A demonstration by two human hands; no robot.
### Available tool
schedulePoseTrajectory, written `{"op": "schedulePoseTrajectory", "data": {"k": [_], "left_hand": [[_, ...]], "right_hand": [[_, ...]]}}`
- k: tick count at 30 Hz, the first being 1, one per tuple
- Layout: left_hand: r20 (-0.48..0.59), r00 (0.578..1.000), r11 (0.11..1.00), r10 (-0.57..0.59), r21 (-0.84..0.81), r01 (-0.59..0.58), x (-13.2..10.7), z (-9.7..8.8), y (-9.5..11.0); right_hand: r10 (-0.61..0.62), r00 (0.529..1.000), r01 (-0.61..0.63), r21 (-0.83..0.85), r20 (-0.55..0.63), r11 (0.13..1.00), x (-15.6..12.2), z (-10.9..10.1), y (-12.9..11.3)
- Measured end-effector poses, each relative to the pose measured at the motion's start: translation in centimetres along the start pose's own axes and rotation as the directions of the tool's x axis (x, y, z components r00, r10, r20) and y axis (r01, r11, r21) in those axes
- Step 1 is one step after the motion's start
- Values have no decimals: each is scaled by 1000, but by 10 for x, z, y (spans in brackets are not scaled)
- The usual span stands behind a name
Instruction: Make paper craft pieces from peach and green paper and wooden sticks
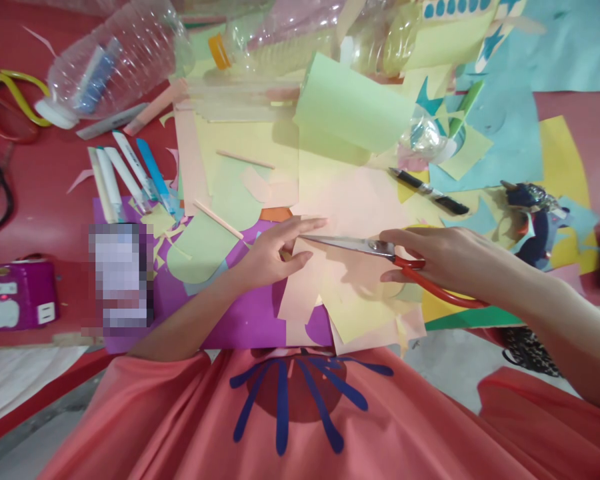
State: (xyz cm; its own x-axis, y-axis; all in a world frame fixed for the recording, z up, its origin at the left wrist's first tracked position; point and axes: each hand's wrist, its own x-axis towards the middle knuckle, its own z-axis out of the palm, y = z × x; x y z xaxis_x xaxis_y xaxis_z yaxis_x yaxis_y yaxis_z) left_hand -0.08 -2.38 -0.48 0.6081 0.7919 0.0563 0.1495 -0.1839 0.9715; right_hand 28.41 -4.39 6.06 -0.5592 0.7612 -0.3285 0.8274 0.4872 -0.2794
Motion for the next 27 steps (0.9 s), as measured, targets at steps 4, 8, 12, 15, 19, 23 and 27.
{"op": "schedulePoseTrajectory", "data": {"k": [4, 8, 12, 15, 19, 23, 27], "left_hand": [[-22, 1000, 999, 5, 42, -4, 1, -1, 0], [-108, 993, 997, -55, 47, 61, 2, -3, -5], [-246, 967, 997, -60, 37, 72, 5, -7, -14], [-362, 932, 995, -24, 85, 58, 7, -10, -20], [-420, 907, 994, -14, 93, 58, 8, -11, -23], [-378, 926, 994, -19, 91, 57, 7, -9, -20], [-344, 937, 995, -64, 54, 88, 5, -6, -19]], "right_hand": [[41, 999, -41, 14, 17, 999, -2, 2, 2], [79, 996, -80, 40, 26, 996, -3, 6, 9], [197, 980, -197, 1, -16, 980, -4, 14, 14], [281, 957, -284, -36, -66, 958, -6, 21, 15], [265, 959, -268, -18, -104, 963, -10, 27, 14], [169, 974, -188, -121, -154, 975, -14, 21, 12], [180, 960, -217, -163, -216, 963, -11, 6, 12]]}}
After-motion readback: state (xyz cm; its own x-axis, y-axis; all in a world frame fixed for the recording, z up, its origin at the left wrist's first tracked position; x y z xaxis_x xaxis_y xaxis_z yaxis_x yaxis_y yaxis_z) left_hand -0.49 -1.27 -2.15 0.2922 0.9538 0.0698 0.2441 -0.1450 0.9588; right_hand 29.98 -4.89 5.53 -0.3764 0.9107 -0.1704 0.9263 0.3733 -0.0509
